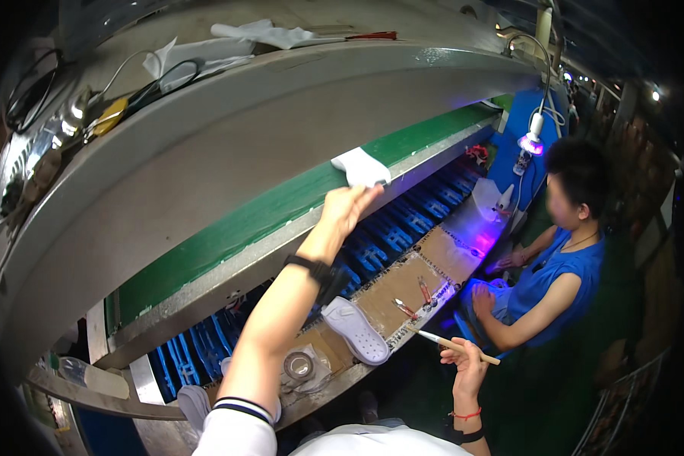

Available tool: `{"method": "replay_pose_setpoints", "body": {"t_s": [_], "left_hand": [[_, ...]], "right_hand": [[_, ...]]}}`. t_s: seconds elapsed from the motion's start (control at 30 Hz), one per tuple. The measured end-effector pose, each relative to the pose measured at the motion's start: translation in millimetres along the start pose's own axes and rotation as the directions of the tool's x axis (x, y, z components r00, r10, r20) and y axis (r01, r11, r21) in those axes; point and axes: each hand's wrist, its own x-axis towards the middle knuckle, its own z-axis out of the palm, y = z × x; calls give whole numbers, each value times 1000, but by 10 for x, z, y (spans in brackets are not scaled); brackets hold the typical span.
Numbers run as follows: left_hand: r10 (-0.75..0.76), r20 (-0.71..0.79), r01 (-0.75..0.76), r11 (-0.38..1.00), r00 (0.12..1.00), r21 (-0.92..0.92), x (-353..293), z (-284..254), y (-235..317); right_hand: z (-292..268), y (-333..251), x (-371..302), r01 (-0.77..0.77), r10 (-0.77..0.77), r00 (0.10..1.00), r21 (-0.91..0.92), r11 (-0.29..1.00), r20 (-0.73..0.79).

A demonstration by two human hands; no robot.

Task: Applying glue to the interior surface of white shoe soles using a brush.

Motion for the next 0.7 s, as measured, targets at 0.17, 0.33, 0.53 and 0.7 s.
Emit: {"method": "replay_pose_setpoints", "body": {"t_s": [0.17,0.33,0.53,0.7], "left_hand": [[159,-43,-150,976,986,159,-264,333,-331],[645,2,-291,341,764,894,-2419,-677,-475],[925,-278,837,-70,258,543,-4995,-2511,-225],[803,-592,984,39,71,171,-6084,-3208,-177]], "right_hand": [[72,123,95,-61,63,994,-31,998,94],[238,251,-33,-163,179,933,-75,984,312],[331,430,-212,-261,316,856,-185,947,408],[655,578,-340,-307,371,754,-208,929,543]]}}
